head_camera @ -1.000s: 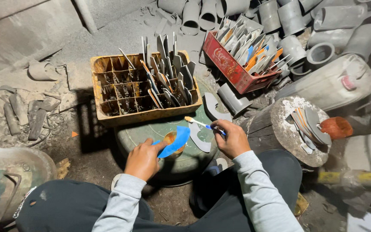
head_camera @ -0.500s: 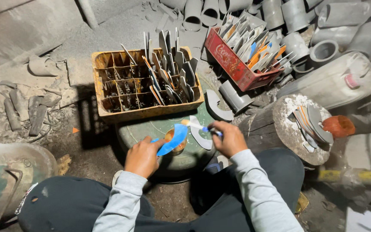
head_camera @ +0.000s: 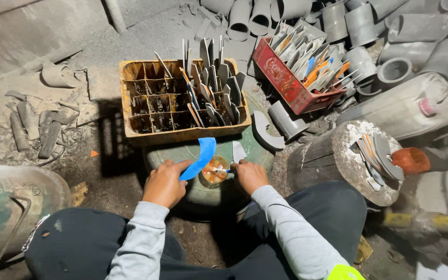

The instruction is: The person sits on the floor and uses a toothbrush to apply orange paint to several small, curved plastic pieces. They dip the brush into a small container of paint and coat each piece before placing it into a yellow crate.

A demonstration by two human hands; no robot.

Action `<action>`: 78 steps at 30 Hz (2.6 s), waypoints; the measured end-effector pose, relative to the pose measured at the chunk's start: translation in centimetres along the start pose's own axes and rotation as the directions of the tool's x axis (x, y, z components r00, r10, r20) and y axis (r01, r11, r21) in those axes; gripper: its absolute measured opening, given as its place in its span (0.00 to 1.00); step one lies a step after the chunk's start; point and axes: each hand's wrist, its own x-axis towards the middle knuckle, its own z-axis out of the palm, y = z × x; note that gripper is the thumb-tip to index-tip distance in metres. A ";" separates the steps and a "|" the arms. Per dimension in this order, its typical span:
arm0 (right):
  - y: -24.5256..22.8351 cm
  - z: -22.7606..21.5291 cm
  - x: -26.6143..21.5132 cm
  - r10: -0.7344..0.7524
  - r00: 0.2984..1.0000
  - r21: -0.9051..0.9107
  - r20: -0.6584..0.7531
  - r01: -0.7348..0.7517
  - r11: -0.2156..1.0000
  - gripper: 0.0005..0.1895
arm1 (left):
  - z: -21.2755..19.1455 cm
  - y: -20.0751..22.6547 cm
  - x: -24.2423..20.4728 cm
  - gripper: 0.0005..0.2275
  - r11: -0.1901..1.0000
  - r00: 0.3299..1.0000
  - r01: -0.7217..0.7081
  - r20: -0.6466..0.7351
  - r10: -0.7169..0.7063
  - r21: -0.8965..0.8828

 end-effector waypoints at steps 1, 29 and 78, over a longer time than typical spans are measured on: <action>0.0 -0.7 0.1 0.002 1.000 0.009 0.010 -0.002 1.000 0.18 | 0.0 -0.1 0.0 0.22 1.000 1.000 0.004 0.002 -0.004 -0.003; -0.4 -10.0 -3.1 -0.101 0.955 0.314 -0.279 0.190 0.930 0.13 | 1.8 1.0 -0.3 0.23 0.991 0.992 -0.125 0.033 0.123 0.056; -0.7 -10.4 -3.8 -0.074 0.982 0.403 -0.174 0.140 0.904 0.13 | 1.3 0.9 -0.1 0.23 0.989 0.995 -0.096 0.021 0.099 -0.116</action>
